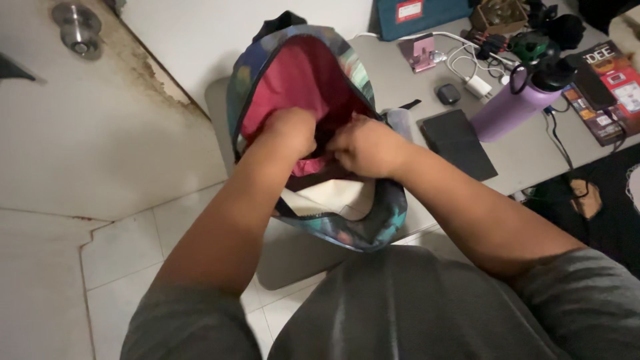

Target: The person removes several items from a backpack, including a water bottle, a small box, a book, and a wallet, then places them into a wooden drawer or on top of a dresser. The person repeats this process multiple times, moving items between the backpack and the dresser.

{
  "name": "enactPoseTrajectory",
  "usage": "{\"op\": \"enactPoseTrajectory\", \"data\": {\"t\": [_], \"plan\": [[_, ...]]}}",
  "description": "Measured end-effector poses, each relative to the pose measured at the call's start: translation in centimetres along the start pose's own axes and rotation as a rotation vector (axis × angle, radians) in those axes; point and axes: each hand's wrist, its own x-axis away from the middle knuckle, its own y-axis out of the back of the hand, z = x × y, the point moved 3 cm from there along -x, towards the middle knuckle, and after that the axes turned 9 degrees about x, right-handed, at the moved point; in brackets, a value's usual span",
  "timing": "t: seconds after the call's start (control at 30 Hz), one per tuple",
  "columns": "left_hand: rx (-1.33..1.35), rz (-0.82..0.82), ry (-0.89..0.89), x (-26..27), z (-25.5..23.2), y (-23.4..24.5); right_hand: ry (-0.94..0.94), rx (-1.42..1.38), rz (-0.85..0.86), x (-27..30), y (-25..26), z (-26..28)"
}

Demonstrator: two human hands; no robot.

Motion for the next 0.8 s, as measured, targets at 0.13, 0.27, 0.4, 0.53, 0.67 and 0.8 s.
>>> {"op": "enactPoseTrajectory", "data": {"t": [0.13, 0.27, 0.4, 0.53, 0.67, 0.8], "plan": [[0.116, -0.209, -0.139, 2.6, -1.4, 2.7, -0.123, -0.305, -0.33, 1.1, 1.6, -1.7], [0.145, -0.211, -0.126, 4.5, -1.9, 4.5, -0.347, -0.479, -0.296, 1.4, 2.0, -2.7], [0.209, -0.379, -0.275, 6.5, -2.4, 6.4, -0.35, -0.377, -0.285, 1.0, 2.5, -2.3], [0.399, -0.643, -0.511, 9.4, -3.0, 9.2, -0.183, -0.533, -0.383, 0.4, 3.2, -1.2], [0.463, -0.742, -0.622, 11.6, -4.5, 11.7, -0.245, -0.634, -0.427, 0.6, 4.1, -1.2], [0.909, -0.741, -0.676, 12.0, -7.4, 11.9, -0.037, -0.859, -0.549, 3.4, 5.7, -3.3]]}}
